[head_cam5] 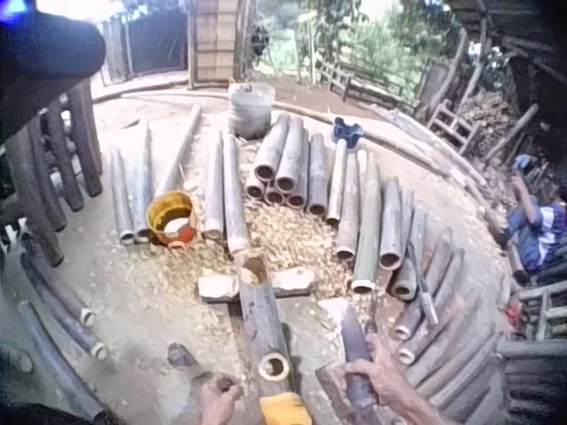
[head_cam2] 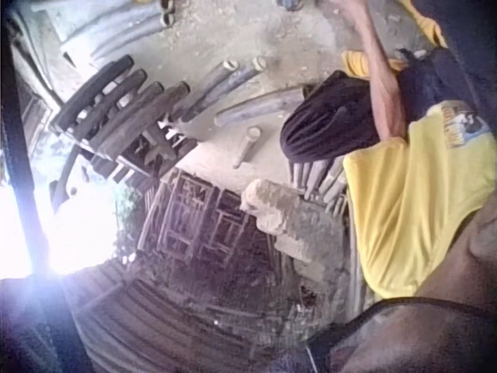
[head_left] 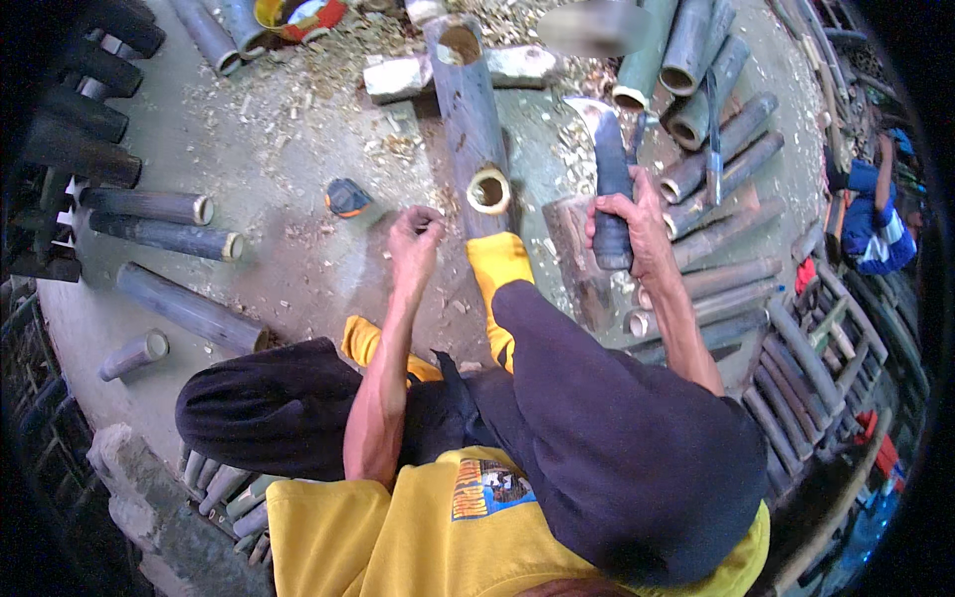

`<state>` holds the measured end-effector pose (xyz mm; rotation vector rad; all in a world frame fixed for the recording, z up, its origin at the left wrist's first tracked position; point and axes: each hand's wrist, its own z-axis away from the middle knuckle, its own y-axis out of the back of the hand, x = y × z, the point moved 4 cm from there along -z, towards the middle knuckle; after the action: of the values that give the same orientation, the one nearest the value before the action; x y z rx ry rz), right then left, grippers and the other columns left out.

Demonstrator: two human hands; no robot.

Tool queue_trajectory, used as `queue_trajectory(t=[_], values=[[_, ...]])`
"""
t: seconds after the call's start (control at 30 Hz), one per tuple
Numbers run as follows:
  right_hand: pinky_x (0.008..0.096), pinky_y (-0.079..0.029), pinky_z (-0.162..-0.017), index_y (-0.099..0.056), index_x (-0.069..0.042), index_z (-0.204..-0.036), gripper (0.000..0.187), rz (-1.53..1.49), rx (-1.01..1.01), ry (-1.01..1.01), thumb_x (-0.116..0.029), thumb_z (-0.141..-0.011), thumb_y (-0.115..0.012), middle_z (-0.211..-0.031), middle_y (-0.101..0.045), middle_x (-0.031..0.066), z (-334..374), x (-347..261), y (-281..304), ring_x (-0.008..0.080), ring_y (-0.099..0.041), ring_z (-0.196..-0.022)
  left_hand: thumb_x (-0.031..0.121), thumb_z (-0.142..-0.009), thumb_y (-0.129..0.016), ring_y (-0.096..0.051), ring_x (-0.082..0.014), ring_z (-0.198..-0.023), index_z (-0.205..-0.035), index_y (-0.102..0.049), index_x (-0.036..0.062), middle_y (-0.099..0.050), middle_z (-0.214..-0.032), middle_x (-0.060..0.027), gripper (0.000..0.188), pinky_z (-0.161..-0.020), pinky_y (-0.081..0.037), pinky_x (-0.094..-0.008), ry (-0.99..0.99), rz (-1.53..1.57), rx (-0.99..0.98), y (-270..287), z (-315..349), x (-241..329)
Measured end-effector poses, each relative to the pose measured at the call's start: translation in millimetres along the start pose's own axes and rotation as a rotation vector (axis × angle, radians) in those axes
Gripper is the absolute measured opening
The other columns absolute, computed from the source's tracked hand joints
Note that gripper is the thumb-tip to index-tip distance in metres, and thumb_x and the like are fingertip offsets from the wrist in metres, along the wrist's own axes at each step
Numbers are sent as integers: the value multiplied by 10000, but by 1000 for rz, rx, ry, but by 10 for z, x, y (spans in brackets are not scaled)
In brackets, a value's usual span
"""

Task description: The person uses a saw to cut notches into bamboo poles and then uses a drawknife to shave and smooth the interior of the holes. They move and position different bamboo poles on a wooden support.

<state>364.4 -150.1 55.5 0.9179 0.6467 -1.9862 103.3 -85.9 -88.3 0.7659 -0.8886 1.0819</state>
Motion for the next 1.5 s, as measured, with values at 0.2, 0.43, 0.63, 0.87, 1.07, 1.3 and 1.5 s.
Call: queue_trajectory(t=[0.2,0.43,0.63,0.87,1.07,1.3,1.5], values=[[305,-516,-451,-259,-71,-1298,609,14,-394,156,-61,-763,-549,-960,-569,155,-697,-600,-1147,173,-578,-598,98,-695,-587,-610,-181,-698,-792,-617,-11,-631,-726,-116,149,-676,-489,-310,-5,-102,8,-130,-4,50],[317,-464,-391,-490,54,-807,162,-98,-672,121,-90,-750,-539,-679,-567,154,-2112,-894,-3031,206,-560,-491,114,-703,-595,-612,-173,-647,-800,-615,-16,-635,-706,-108,164,-642,-493,-305,119,-33,49,-31,22,-32],[366,-566,-427,-496,45,-912,239,-295,-367,21,-129,-775,-587,-754,-556,164,-2999,-697,-3542,259,-588,-506,126,-722,-598,-602,-142,-627,-796,-612,-11,-631,-694,-85,156,-607,-482,-278,90,-4,114,77,-8,-48],[357,-576,-630,-380,41,-1128,377,-606,-581,-131,-156,-821,-474,-910,-526,199,-2703,-561,-3013,299,-599,-705,90,-732,-594,-573,-113,-600,-794,-608,-14,-618,-676,-55,121,-579,-466,-253,87,75,113,188,-61,-34],[284,-501,-568,-460,-3,-1021,295,23,-547,185,-178,-796,-537,-823,-576,99,-944,-526,-1431,152,-579,-610,61,-739,-564,-555,-111,-633,-825,-594,-15,-606,-716,-56,118,-572,-454,-247,10,77,76,73,-137,-24],[275,-474,-431,-348,17,-1226,522,-16,-152,-130,-181,-810,-591,-716,-562,94,383,395,-366,163,-566,-505,75,-717,-576,-564,-123,-619,-835,-607,-22,-615,-704,-66,156,-573,-457,-257,30,20,47,-15,-68,109],[237,-455,-457,-468,4,-1140,377,-95,-51,-327,-136,-813,-592,-717,-585,83,398,970,-334,130,-561,-518,72,-752,-580,-591,-137,-663,-865,-592,-2,-609,-750,-66,136,-584,-481,-257,46,-73,29,66,-44,12]])
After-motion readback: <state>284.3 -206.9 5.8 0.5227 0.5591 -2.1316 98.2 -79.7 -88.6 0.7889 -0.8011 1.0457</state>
